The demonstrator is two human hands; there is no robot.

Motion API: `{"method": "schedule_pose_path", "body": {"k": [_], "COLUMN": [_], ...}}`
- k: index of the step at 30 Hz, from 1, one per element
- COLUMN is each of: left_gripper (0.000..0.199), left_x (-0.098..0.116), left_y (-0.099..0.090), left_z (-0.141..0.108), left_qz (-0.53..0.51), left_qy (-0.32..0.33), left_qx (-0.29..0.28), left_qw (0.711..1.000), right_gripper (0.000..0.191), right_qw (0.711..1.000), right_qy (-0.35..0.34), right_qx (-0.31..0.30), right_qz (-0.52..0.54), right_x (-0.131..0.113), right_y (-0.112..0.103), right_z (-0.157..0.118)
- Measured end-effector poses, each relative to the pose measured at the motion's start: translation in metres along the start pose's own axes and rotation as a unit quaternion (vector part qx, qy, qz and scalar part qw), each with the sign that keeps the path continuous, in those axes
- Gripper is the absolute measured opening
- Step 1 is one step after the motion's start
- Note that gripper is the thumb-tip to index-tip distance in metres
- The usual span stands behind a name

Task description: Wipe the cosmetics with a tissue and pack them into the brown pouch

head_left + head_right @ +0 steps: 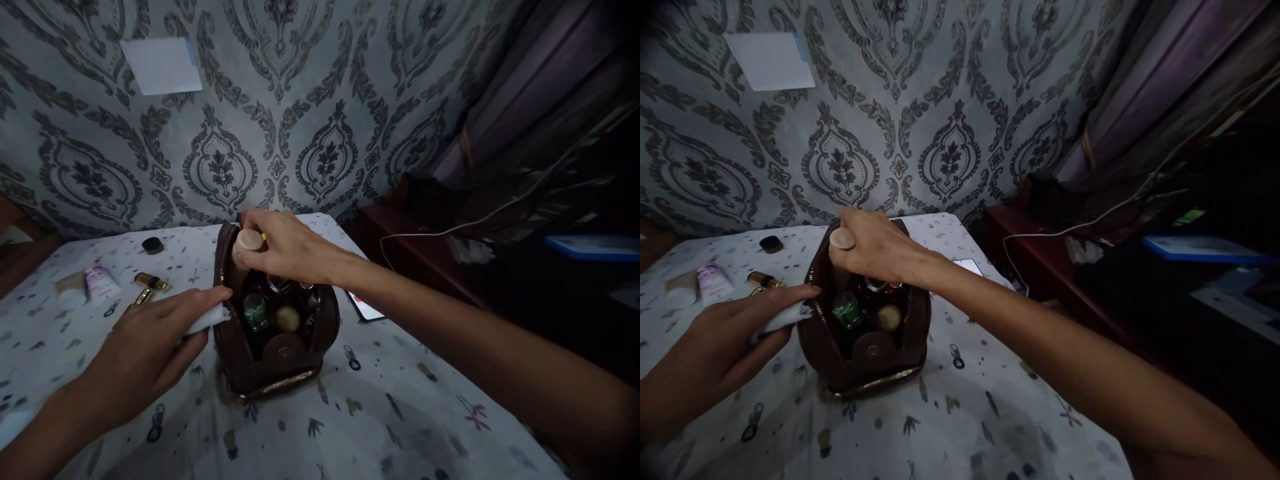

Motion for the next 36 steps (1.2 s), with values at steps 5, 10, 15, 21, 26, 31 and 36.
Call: {"method": "schedule_pose_path", "body": {"k": [5, 10, 15, 21, 26, 31, 36], "left_gripper": [0.041, 0.042, 0.043, 0.043, 0.045, 0.047, 0.045], "left_x": [0.002, 0.003, 0.006, 0.009, 0.008, 0.008, 0.014], "left_y": [0.006, 0.008, 0.004, 0.004, 0.006, 0.008, 0.003], "left_z": [-0.002, 0.000, 0.003, 0.004, 0.003, 0.005, 0.009], "left_qz": [-0.026, -0.043, -0.028, -0.030, -0.032, -0.043, -0.033], "left_qy": [-0.011, -0.004, 0.015, 0.008, 0.007, 0.008, 0.030], "left_qx": [0.005, 0.021, 0.006, 0.019, 0.010, 0.011, 0.028], "left_qw": [1.000, 0.999, 0.999, 0.999, 0.999, 0.999, 0.999], "right_gripper": [0.013, 0.017, 0.016, 0.011, 0.010, 0.015, 0.024], "right_qw": [0.998, 0.996, 0.993, 0.997, 0.997, 0.977, 0.957], "right_qy": [0.016, 0.022, 0.029, 0.035, 0.050, 0.060, 0.067], "right_qx": [-0.054, -0.065, -0.075, -0.057, -0.042, -0.114, -0.152], "right_qz": [-0.016, -0.057, -0.083, -0.032, -0.038, -0.170, -0.237], "right_x": [0.003, 0.003, 0.003, 0.000, -0.002, -0.013, -0.023], "right_y": [-0.005, -0.008, -0.009, -0.009, -0.010, -0.015, -0.019], "right_z": [0.000, -0.001, -0.002, 0.000, -0.001, -0.004, -0.002]}}
Point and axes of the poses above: each hand's wrist, its own z-axis towards the middle knuckle, its own y-axis out of the palm, x = y × z, the point moved 1 cm from there along z, towards the middle knuckle, and after that the axes turned 12 degrees about -y, right-handed, at the moved point
